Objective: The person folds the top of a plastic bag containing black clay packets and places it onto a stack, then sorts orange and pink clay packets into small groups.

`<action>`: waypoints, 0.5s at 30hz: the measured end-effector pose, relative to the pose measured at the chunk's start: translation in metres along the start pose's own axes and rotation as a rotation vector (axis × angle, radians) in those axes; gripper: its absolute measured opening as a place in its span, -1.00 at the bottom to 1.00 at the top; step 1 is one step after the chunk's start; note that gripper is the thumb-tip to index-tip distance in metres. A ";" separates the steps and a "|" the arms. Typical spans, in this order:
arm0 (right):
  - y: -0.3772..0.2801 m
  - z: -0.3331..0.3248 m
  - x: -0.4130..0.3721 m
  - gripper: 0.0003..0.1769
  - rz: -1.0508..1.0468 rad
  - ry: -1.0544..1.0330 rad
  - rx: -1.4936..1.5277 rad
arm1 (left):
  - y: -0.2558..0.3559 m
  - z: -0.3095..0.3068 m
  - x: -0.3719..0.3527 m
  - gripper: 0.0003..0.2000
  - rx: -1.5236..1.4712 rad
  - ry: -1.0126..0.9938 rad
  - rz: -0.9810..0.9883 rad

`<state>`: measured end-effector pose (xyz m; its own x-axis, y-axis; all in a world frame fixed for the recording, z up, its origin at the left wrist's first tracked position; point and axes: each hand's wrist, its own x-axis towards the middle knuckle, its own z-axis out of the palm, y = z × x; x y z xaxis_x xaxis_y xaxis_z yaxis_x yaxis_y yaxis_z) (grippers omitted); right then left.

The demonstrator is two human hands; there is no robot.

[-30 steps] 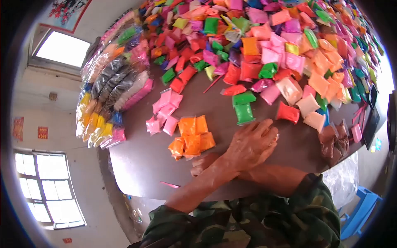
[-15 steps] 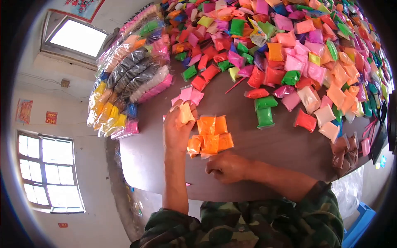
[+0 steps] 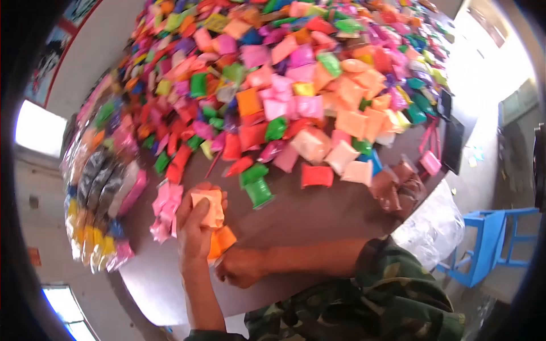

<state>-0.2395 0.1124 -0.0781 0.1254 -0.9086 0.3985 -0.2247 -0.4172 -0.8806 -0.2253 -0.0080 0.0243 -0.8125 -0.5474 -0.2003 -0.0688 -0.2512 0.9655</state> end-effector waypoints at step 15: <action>0.016 0.023 0.010 -0.43 -0.365 0.315 0.222 | 0.019 0.210 0.110 -0.46 0.358 -0.399 0.113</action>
<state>-0.2196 0.0972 -0.0943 -0.1470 -0.6816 0.7168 -0.0066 -0.7240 -0.6898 -0.4376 0.0950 0.0562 -0.9779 -0.1927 -0.0807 -0.1045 0.1169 0.9876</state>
